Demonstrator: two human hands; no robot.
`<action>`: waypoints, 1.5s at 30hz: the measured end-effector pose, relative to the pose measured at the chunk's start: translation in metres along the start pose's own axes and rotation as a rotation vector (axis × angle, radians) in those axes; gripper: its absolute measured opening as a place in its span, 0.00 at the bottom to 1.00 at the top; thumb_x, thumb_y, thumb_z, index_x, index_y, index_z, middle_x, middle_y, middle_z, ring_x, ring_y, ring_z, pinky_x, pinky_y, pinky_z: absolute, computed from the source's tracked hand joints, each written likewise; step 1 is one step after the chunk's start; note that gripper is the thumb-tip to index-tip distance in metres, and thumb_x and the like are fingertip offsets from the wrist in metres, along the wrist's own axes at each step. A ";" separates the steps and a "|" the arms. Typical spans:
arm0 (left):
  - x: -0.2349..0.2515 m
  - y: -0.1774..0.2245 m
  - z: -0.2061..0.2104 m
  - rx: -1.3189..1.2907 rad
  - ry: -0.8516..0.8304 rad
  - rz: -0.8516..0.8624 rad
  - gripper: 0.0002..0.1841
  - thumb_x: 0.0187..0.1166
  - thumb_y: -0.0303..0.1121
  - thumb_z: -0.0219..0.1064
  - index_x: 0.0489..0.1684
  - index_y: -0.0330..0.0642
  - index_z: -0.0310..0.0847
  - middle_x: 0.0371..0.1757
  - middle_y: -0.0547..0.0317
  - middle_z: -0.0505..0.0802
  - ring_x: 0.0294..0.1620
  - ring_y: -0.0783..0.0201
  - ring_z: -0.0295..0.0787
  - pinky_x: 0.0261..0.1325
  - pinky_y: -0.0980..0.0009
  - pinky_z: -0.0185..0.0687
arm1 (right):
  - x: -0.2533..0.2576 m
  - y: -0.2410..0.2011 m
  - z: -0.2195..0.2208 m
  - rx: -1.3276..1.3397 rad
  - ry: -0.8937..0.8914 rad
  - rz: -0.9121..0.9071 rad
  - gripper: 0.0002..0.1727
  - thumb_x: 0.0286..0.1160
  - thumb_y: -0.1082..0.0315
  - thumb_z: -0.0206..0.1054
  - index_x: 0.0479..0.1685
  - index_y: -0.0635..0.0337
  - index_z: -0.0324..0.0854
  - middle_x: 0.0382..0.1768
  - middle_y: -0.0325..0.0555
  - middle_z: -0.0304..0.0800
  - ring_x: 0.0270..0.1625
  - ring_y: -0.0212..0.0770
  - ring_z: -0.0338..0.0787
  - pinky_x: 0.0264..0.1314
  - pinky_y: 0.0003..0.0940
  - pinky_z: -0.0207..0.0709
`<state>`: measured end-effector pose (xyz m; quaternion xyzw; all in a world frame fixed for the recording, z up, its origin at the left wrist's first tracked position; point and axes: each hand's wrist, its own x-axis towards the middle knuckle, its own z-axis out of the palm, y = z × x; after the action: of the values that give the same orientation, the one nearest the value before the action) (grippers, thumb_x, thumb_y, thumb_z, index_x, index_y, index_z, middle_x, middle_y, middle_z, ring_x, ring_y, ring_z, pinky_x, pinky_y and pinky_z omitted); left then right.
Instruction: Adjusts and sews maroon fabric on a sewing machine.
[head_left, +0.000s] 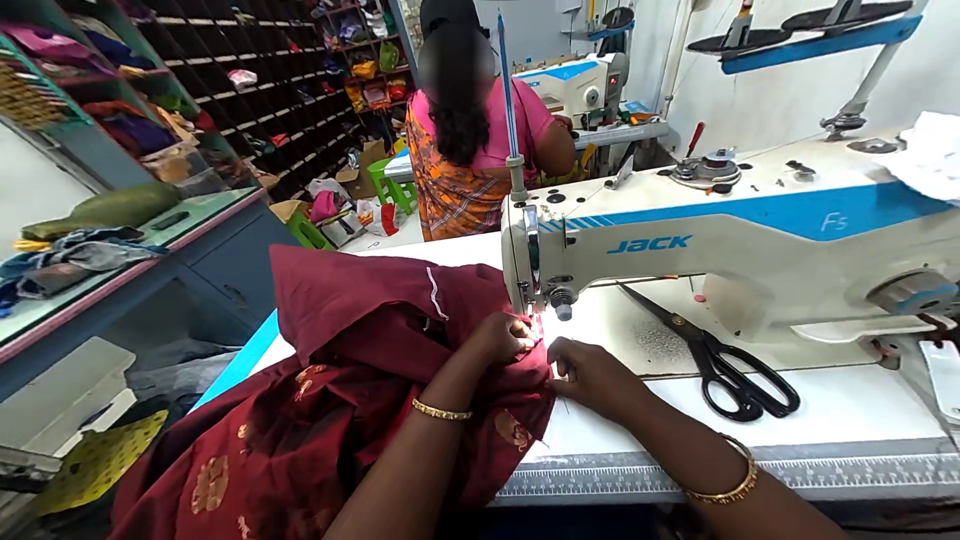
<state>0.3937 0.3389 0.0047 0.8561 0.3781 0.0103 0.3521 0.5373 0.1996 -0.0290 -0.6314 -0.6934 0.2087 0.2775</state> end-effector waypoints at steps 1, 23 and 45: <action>0.001 -0.002 -0.002 -0.047 -0.018 -0.017 0.08 0.81 0.26 0.70 0.50 0.31 0.89 0.48 0.47 0.93 0.50 0.61 0.88 0.62 0.60 0.80 | 0.001 -0.001 0.000 0.001 -0.009 0.027 0.17 0.73 0.68 0.77 0.56 0.64 0.81 0.36 0.49 0.86 0.37 0.45 0.86 0.46 0.45 0.82; 0.020 0.001 -0.011 0.304 -0.109 0.021 0.13 0.78 0.34 0.73 0.46 0.30 0.87 0.43 0.43 0.91 0.47 0.52 0.88 0.58 0.51 0.79 | 0.007 -0.082 0.056 0.839 0.225 0.395 0.38 0.83 0.72 0.65 0.86 0.54 0.45 0.46 0.52 0.87 0.46 0.44 0.90 0.54 0.44 0.83; -0.011 0.026 0.011 0.247 0.111 -0.129 0.11 0.76 0.33 0.75 0.45 0.33 0.91 0.51 0.40 0.94 0.59 0.43 0.89 0.67 0.42 0.77 | -0.034 -0.049 0.021 0.834 -0.067 0.571 0.24 0.81 0.77 0.63 0.77 0.62 0.74 0.72 0.57 0.79 0.55 0.42 0.93 0.53 0.36 0.90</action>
<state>0.4054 0.3135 0.0152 0.8650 0.4496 -0.0118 0.2226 0.4877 0.1612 -0.0178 -0.6241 -0.3592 0.5556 0.4156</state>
